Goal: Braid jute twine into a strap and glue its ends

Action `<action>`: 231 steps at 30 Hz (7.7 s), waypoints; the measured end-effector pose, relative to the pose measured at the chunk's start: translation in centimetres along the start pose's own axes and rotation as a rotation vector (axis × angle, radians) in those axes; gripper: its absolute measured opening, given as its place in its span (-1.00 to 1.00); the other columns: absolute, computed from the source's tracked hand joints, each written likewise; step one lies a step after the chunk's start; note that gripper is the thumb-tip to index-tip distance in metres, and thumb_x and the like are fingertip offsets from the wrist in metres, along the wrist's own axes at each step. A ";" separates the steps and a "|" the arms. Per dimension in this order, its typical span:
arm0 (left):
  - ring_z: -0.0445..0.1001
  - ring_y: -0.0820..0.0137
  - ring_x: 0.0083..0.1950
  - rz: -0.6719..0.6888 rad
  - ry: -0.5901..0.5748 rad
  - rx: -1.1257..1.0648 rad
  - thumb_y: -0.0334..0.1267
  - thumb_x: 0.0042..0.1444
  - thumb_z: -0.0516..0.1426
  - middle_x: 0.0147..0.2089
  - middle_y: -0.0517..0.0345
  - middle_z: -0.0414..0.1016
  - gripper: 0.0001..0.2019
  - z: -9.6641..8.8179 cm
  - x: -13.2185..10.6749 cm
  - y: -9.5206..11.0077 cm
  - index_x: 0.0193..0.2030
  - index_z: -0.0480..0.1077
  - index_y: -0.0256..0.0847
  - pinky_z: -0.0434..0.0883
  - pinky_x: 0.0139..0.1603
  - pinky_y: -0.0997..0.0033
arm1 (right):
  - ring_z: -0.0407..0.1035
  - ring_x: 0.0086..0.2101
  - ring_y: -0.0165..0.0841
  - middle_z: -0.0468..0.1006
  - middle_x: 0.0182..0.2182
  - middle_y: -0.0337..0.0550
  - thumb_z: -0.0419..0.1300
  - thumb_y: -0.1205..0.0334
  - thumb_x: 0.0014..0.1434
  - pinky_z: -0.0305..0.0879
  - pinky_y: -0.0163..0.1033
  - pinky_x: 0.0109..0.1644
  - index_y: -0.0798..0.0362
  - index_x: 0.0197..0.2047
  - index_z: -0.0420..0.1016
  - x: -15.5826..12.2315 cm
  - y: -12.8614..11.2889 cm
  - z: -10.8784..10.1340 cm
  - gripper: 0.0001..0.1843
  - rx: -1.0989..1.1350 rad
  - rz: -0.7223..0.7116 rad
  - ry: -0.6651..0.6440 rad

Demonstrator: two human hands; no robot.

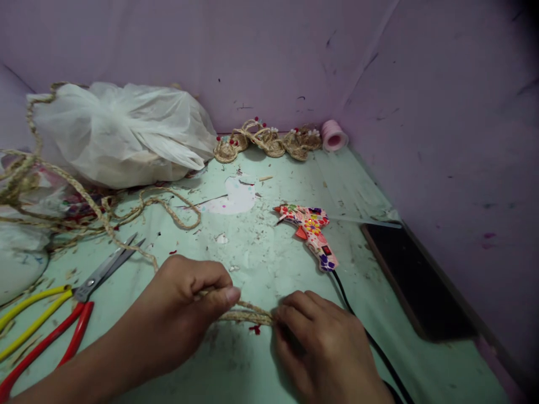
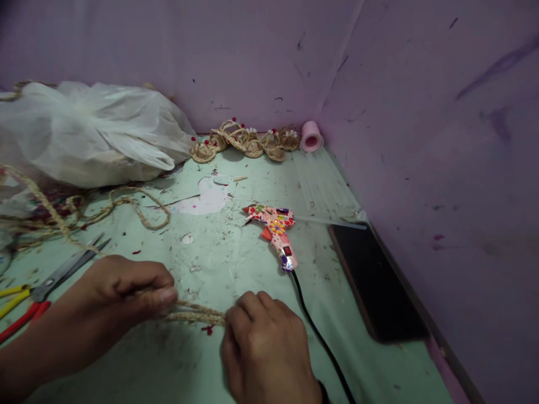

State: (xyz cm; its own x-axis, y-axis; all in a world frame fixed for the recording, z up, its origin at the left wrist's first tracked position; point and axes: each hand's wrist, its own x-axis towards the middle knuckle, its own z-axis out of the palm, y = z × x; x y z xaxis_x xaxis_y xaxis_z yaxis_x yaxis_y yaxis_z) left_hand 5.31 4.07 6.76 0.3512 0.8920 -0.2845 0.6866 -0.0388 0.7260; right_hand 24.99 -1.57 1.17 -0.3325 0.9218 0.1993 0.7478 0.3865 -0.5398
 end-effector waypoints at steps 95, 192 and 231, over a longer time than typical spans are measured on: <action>0.29 0.56 -0.54 0.148 0.032 0.209 -0.20 0.17 -0.05 -0.58 0.29 0.33 -0.69 0.4 -2.1 -7.3 -0.54 0.32 -0.23 0.16 -0.49 0.59 | 0.40 -0.26 -0.32 0.47 -0.26 -0.08 0.13 0.39 0.10 0.40 -0.27 -0.26 0.02 -0.10 0.38 -1.3 2.2 -2.0 -0.73 0.040 -0.039 0.028; 0.29 0.33 -0.32 0.397 0.209 0.411 -0.46 0.05 -0.03 -0.39 0.11 0.34 -0.84 3.2 -2.6 -5.7 -0.36 0.34 -0.22 0.17 -0.08 0.09 | 0.36 -0.32 -0.26 0.46 -0.38 -0.15 0.08 0.22 0.17 0.28 -0.15 -0.26 -0.03 -0.34 0.46 -0.1 0.6 0.0 -0.86 0.114 0.193 -0.078; 0.35 0.26 -0.03 0.500 0.240 0.313 -0.24 0.11 0.05 -0.07 0.01 0.44 -0.74 -0.1 -4.6 -5.8 -0.08 0.42 -0.20 0.18 0.02 0.21 | -0.03 -0.61 -0.43 -0.02 -0.68 -0.38 -0.10 0.21 0.14 -0.11 -0.29 -0.52 -0.02 -0.61 0.02 3.3 0.9 -1.2 -0.70 0.281 0.151 0.514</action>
State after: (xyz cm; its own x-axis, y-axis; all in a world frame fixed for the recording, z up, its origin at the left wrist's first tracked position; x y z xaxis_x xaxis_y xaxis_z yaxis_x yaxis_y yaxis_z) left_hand -0.35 0.22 3.87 0.5503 0.8065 0.2163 0.6428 -0.5745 0.5067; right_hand 25.27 1.82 2.37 0.1383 0.8894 0.4357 0.5611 0.2921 -0.7745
